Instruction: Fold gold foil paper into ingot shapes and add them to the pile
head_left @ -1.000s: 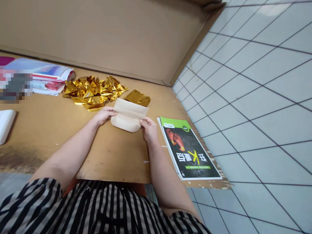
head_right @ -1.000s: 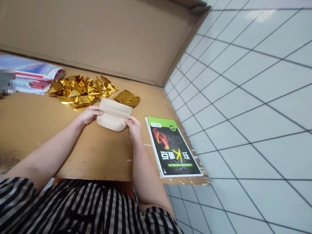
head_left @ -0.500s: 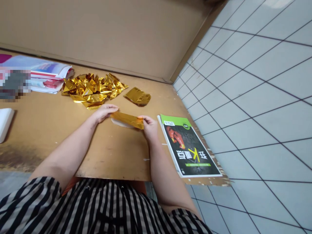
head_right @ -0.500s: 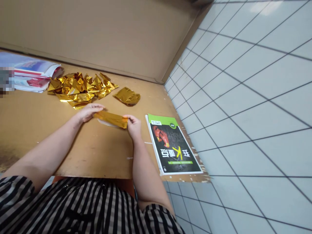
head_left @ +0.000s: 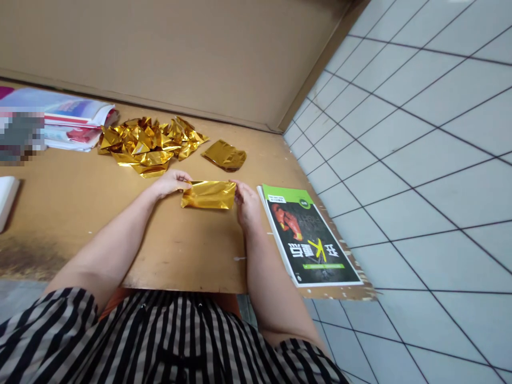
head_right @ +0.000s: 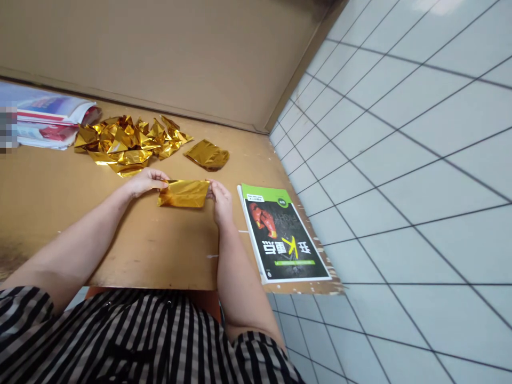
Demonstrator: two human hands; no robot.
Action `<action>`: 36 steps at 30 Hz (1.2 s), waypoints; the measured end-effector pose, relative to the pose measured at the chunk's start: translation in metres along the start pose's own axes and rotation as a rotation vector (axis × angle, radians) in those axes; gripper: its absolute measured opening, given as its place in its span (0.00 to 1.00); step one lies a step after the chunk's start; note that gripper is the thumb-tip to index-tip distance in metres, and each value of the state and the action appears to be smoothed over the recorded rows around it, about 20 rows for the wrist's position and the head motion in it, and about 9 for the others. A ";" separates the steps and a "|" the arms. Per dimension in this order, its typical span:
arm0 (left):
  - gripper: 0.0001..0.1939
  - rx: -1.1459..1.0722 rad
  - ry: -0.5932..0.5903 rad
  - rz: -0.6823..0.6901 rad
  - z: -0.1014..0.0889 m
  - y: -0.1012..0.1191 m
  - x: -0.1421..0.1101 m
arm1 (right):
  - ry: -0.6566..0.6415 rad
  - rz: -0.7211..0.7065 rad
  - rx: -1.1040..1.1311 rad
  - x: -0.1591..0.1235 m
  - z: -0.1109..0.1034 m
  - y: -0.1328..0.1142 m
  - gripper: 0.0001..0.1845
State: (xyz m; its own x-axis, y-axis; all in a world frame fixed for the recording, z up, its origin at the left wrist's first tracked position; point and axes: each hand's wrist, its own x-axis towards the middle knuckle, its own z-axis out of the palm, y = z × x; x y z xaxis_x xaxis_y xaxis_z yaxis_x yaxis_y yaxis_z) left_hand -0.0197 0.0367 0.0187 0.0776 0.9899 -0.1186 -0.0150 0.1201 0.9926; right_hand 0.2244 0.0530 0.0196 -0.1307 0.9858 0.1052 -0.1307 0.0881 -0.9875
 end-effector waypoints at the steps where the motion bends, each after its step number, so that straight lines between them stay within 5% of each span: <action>1: 0.08 0.016 0.045 0.033 0.001 0.000 0.001 | -0.016 -0.005 0.015 0.000 0.000 0.000 0.17; 5: 0.06 0.131 0.194 0.206 0.007 0.007 0.002 | -0.054 -0.054 -0.081 -0.001 -0.002 0.001 0.14; 10: 0.04 0.454 0.355 0.553 0.019 0.017 -0.009 | 0.093 -0.277 -0.526 0.004 -0.010 0.003 0.02; 15: 0.11 0.790 0.190 0.828 0.021 0.003 -0.030 | -0.009 -0.296 -0.921 0.009 -0.016 0.009 0.17; 19: 0.13 0.992 0.001 0.752 0.010 -0.020 -0.043 | -0.123 -0.280 -1.008 0.011 -0.018 0.016 0.22; 25: 0.15 1.079 0.016 0.635 0.002 -0.031 -0.051 | -0.207 -0.391 -1.022 -0.001 0.002 0.010 0.23; 31: 0.14 1.062 -0.004 0.545 0.006 -0.026 -0.053 | -0.615 -0.437 -1.178 -0.026 0.040 0.007 0.29; 33: 0.14 1.042 0.002 0.530 0.006 -0.027 -0.052 | -0.623 -0.427 -1.258 -0.028 0.043 0.010 0.30; 36: 0.14 1.024 0.018 0.525 0.005 -0.030 -0.051 | -0.465 -0.394 -1.333 -0.024 0.035 0.016 0.30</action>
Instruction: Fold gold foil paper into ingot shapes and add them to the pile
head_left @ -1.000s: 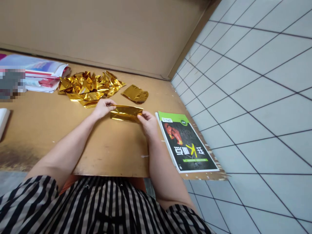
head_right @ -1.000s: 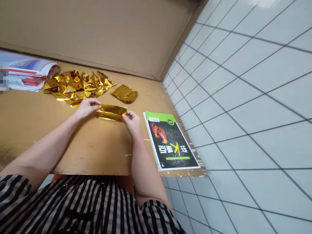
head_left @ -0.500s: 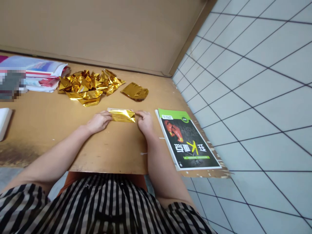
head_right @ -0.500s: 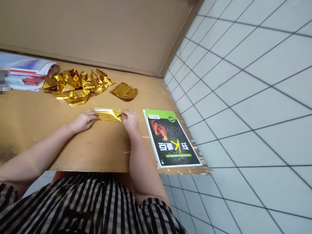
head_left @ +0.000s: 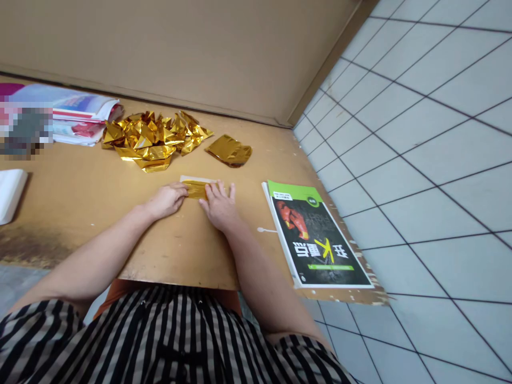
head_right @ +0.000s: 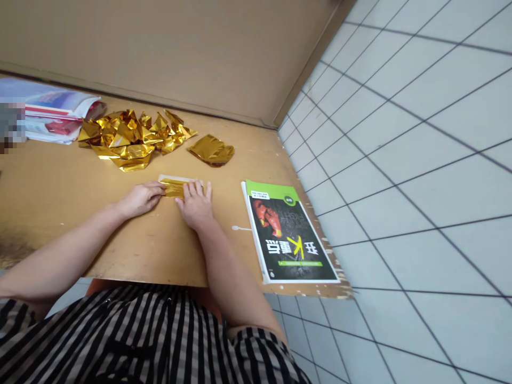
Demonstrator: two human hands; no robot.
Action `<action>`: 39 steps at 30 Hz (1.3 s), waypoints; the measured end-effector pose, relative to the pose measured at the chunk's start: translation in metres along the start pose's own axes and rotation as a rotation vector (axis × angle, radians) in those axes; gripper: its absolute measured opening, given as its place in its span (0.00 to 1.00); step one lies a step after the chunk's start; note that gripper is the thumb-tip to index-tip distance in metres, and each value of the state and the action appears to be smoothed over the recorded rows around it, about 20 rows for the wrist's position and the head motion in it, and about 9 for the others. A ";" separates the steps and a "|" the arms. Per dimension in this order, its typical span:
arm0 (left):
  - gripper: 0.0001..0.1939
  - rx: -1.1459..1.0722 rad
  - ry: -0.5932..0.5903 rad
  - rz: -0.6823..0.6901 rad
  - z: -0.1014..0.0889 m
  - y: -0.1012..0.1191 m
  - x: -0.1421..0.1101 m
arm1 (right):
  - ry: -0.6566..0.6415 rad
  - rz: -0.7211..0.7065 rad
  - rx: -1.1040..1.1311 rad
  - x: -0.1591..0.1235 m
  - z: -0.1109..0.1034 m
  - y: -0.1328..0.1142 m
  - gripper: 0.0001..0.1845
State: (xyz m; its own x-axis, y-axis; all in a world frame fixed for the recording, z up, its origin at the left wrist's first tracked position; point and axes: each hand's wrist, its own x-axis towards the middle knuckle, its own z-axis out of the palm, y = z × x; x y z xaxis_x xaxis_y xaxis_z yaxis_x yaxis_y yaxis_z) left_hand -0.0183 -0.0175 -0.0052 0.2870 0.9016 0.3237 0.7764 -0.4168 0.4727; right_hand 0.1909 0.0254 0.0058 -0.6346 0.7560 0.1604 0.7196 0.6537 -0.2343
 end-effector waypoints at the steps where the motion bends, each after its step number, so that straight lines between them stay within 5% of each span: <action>1: 0.14 -0.002 0.003 0.001 0.001 -0.001 0.000 | 0.035 0.042 -0.007 -0.001 0.000 0.004 0.30; 8: 0.13 0.027 0.005 0.020 -0.002 0.004 0.002 | 0.004 -0.031 0.003 -0.005 -0.004 -0.007 0.31; 12: 0.12 0.042 0.004 0.041 -0.002 0.005 0.001 | -0.143 -0.088 0.072 -0.002 -0.001 -0.012 0.33; 20: 0.12 0.101 -0.017 -0.021 0.001 0.012 0.003 | -0.184 0.098 0.109 0.001 -0.003 0.007 0.33; 24: 0.24 0.138 -0.097 -0.069 0.006 0.037 0.013 | -0.246 0.118 0.073 0.001 -0.009 0.001 0.33; 29: 0.41 0.131 -0.356 -0.104 0.015 0.061 0.027 | -0.324 0.155 0.067 0.002 -0.017 -0.006 0.33; 39: 0.43 0.283 -0.382 -0.226 0.011 0.046 0.020 | -0.326 0.172 0.034 0.002 -0.019 -0.008 0.33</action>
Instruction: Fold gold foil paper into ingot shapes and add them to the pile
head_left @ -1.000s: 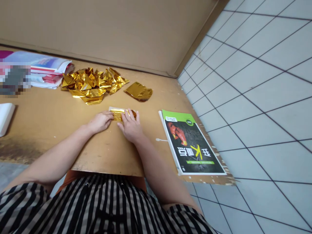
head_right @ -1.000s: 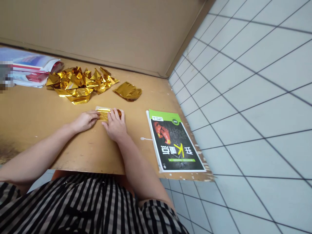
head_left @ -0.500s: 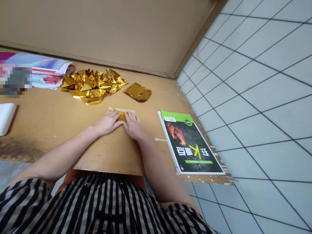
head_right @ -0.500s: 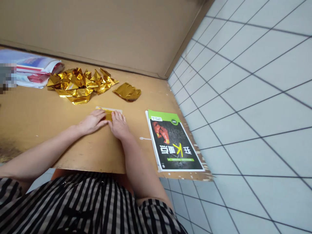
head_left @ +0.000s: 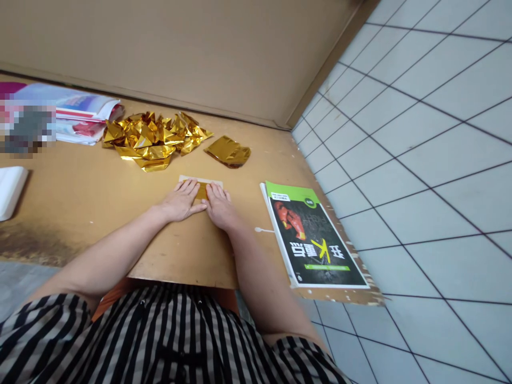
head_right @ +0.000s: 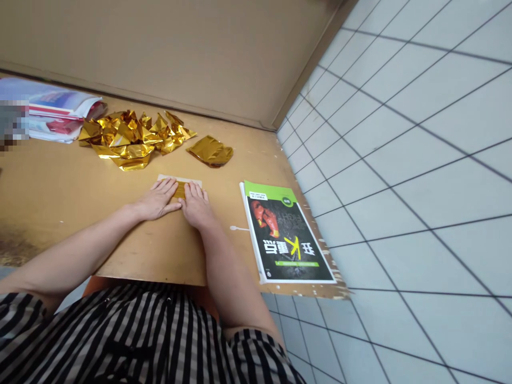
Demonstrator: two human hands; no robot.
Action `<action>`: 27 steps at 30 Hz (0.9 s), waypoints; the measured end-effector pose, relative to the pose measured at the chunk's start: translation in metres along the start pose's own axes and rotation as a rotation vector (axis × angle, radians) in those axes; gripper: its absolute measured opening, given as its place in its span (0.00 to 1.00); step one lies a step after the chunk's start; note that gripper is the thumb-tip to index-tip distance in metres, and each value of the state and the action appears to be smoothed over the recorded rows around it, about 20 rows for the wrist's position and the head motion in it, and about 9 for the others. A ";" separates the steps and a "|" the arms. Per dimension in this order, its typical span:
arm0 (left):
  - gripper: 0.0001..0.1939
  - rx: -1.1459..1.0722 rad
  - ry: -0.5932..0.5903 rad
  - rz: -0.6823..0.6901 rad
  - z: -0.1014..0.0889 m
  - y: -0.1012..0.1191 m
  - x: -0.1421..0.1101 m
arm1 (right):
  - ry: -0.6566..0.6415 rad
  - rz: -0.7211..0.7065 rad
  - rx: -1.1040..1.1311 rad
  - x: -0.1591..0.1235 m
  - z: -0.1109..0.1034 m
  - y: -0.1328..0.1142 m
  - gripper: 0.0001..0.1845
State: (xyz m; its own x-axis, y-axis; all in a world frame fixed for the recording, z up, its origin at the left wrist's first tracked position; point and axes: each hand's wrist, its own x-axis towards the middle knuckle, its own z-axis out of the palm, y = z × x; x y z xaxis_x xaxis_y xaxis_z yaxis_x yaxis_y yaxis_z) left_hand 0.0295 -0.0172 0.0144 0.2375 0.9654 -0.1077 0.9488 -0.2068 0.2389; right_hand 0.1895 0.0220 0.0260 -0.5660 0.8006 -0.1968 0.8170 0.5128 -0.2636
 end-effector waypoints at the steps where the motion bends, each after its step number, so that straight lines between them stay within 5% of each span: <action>1: 0.43 0.005 0.000 -0.015 -0.001 -0.001 -0.001 | 0.002 0.002 -0.003 0.000 0.000 0.000 0.33; 17: 0.39 0.015 0.035 -0.082 0.001 -0.004 0.001 | 0.096 0.142 -0.061 -0.003 -0.003 -0.015 0.31; 27: 0.37 0.005 0.040 -0.041 0.004 -0.016 0.002 | 0.165 -0.076 0.073 0.030 -0.007 -0.039 0.33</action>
State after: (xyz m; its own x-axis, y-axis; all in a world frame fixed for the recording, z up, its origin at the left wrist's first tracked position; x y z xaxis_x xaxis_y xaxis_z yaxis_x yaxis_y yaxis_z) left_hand 0.0152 -0.0119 0.0067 0.1898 0.9787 -0.0788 0.9586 -0.1673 0.2305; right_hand 0.1415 0.0288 0.0367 -0.5954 0.8033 -0.0176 0.7588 0.5549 -0.3411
